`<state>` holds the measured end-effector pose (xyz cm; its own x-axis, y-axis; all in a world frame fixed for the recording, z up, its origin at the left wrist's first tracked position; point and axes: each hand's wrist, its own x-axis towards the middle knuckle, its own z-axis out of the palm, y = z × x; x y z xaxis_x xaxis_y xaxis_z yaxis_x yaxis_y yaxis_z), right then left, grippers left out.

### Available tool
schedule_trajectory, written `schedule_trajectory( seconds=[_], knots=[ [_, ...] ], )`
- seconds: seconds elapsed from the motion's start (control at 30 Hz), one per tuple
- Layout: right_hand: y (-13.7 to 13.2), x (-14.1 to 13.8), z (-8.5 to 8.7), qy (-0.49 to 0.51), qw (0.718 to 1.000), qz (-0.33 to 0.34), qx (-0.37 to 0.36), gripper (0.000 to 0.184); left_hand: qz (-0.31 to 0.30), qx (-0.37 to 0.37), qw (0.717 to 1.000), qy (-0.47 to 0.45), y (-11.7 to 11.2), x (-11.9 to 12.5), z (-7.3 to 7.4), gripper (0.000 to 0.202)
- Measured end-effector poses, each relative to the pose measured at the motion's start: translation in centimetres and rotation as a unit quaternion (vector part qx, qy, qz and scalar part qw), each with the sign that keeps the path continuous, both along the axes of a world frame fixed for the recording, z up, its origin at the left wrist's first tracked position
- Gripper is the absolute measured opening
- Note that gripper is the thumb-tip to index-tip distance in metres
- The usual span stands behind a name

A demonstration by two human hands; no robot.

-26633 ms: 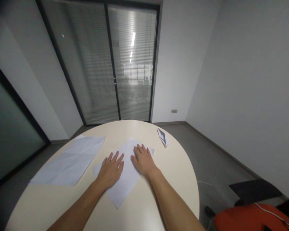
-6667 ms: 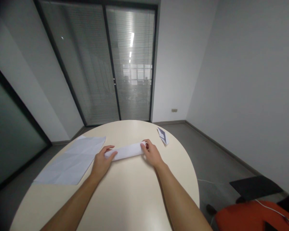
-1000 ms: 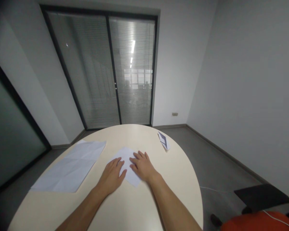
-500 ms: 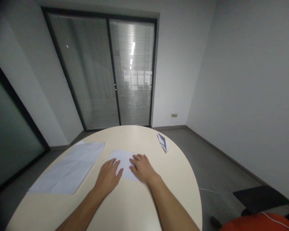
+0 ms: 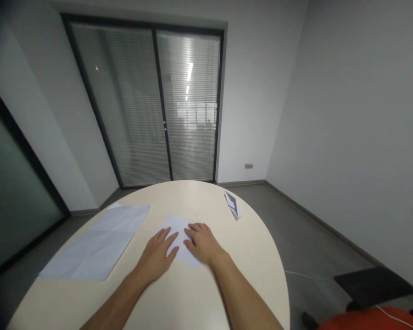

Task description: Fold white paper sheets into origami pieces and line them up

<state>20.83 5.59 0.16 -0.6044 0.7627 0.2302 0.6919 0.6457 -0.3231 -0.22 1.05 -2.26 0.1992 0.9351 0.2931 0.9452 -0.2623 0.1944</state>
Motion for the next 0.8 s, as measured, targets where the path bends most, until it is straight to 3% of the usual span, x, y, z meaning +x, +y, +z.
schedule_trajectory(
  seconds=[0.53,0.8],
  knots=[
    [-0.02,0.07,-0.01,0.009,1.000,-0.003,-0.006,0.047,0.017,-0.020,1.000,0.013,0.18,0.08,0.08,0.046],
    [0.12,0.33,0.09,-0.005,0.999,-0.041,-0.026,0.045,0.026,-0.050,0.998,0.024,0.17,0.01,-0.48,0.051]
  ],
)
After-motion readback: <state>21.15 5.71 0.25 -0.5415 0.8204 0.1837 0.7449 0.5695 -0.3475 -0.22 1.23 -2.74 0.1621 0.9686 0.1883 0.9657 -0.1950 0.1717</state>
